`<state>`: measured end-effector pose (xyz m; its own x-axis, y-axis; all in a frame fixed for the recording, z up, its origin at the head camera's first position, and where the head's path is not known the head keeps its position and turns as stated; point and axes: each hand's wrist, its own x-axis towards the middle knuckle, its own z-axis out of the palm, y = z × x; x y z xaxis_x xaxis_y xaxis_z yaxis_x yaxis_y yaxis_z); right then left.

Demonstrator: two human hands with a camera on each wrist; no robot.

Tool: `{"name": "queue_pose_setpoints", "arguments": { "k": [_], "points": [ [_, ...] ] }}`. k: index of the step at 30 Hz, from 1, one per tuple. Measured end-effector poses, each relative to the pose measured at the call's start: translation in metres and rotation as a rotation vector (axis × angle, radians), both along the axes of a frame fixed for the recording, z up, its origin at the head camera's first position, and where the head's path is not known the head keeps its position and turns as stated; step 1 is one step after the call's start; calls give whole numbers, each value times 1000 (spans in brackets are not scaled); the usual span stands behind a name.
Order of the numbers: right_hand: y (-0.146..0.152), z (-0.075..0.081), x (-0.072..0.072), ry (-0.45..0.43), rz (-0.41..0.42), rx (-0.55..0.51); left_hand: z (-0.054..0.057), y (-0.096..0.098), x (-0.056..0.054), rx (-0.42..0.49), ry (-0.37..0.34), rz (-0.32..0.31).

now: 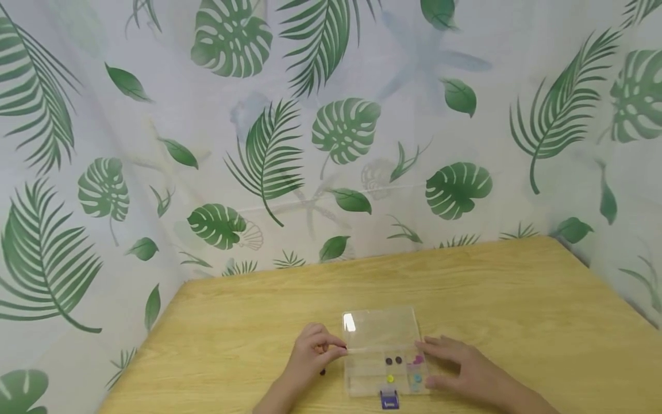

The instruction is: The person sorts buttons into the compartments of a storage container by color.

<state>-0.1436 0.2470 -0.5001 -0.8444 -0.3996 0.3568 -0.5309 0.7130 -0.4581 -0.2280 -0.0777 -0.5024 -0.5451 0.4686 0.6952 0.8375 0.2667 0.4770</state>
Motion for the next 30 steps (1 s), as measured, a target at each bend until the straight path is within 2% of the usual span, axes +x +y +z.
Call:
{"name": "queue_pose_setpoints", "arguments": {
  "k": [5, 11, 15, 18, 24, 30],
  "points": [
    [0, -1, 1, -17, -2, 2, 1, 16, -2, -15, 110, -16],
    [-1, -1, 0, -10, -7, -12, 5, 33, 3, -19, 59, -31],
    [-2, 1, 1, -28, 1, -30, 8, 46, 3, -15, 122, -26],
    [-2, 3, 1, -15, -4, -24, 11, 56, 4, -5, 157, -44],
    [-3, 2, 1, -20, 22, -62, 13, 65, 10, -30, 79, -79],
    [-2, 3, 2, -51, 37, -93, 11, 69, 6, -53, 164, -114]
  ]
}}
